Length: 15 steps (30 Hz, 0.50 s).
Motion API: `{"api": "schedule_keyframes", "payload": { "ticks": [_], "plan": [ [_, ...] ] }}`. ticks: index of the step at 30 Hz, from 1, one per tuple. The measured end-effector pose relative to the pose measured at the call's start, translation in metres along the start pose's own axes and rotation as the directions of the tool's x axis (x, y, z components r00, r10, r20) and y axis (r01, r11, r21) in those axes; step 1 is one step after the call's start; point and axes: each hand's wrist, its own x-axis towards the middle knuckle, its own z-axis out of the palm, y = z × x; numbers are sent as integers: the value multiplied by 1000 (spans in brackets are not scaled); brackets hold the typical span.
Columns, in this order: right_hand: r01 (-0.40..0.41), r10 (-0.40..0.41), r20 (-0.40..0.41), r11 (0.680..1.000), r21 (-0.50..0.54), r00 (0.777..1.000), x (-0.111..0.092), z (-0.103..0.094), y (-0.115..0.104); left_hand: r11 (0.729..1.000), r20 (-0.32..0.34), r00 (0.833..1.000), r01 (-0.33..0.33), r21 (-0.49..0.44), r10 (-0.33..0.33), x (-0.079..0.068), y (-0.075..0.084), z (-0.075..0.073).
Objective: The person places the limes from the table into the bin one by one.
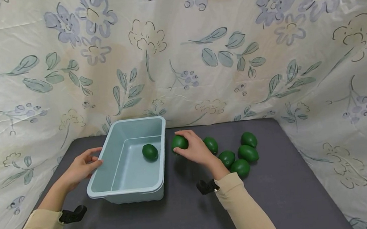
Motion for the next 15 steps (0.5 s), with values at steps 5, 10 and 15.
{"api": "schedule_keyframes", "payload": {
  "ticks": [5, 10, 15],
  "plan": [
    [27, -27, -5, 1000, 14, 1000, 6, -4, -7, 1000, 0, 1000, 0, 0, 0, 1, 0, 1],
    [24, -24, 4, 1000, 0, 1000, 13, -8, -17, 1000, -1, 1000, -1, 2, 1, 1, 0, 1],
    [50, -50, 12, 999, 4, 999, 21, -9, -27, 1000, -3, 1000, -5, 7, 5, 1, 0, 1]
  ]
}}
